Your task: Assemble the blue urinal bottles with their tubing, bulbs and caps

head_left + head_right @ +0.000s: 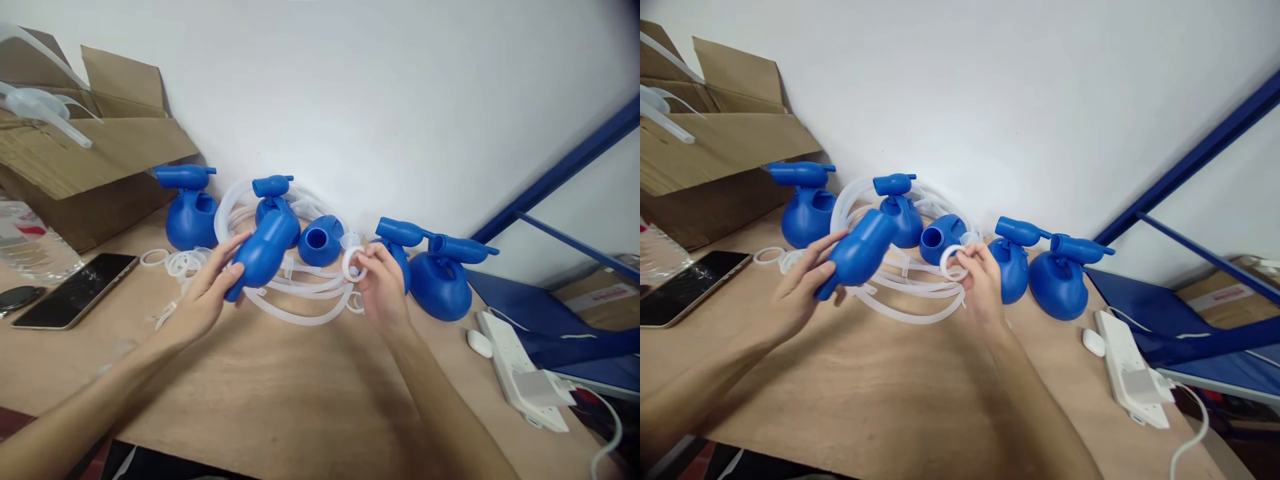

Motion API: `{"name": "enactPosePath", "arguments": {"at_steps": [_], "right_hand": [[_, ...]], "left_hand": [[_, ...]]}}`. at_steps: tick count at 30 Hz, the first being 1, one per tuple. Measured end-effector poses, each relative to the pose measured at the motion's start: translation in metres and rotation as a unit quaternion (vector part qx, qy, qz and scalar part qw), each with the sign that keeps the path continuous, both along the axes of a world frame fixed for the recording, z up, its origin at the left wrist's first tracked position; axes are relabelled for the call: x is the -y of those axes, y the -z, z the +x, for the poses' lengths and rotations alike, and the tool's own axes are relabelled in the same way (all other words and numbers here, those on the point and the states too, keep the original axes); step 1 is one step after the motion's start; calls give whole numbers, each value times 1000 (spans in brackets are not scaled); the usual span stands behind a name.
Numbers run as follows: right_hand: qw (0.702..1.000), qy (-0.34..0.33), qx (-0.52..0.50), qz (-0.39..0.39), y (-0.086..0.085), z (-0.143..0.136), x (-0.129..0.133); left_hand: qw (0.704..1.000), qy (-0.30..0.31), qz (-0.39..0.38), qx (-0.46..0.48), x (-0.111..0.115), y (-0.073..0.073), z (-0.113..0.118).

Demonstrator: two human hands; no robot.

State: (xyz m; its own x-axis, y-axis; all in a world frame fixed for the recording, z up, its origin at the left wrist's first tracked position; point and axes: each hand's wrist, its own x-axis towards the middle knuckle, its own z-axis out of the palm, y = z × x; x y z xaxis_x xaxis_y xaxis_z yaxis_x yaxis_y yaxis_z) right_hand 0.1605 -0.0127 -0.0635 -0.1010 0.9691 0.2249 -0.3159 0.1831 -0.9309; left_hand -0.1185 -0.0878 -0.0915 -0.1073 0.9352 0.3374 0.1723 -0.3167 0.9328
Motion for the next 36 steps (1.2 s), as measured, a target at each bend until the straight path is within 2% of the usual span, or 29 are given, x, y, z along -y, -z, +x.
{"name": "enactPosePath", "arguments": {"at_steps": [2,4,7,11,15,21,24,28,33,36], "right_hand": [[998,-22,-53,1,-15,-23,-8],[997,-23,-68,3,-16,-39,-20],[1000,9,-25,-7,0,-51,-38],[996,37,82,14,17,-52,-48],[990,4,130,55,17,-52,-42],[981,-37,146,122,11,-59,-16],[969,-54,161,177,10,-62,-4],[961,-33,177,210,11,-63,4],[951,-63,184,238,13,-61,7],[942,-60,207,257,13,-58,7]], "left_hand": [[987,94,-51,116,-21,6,18],[969,151,-99,170,-34,13,28],[957,187,-133,178,-42,25,27],[956,213,-153,129,-38,35,15],[964,208,-146,78,-32,36,13],[977,158,-75,121,-21,38,22],[992,109,-22,62,-18,36,21],[998,41,46,-14,-16,30,18],[996,18,72,-58,-16,28,16],[993,19,96,-71,-16,29,14]]}}
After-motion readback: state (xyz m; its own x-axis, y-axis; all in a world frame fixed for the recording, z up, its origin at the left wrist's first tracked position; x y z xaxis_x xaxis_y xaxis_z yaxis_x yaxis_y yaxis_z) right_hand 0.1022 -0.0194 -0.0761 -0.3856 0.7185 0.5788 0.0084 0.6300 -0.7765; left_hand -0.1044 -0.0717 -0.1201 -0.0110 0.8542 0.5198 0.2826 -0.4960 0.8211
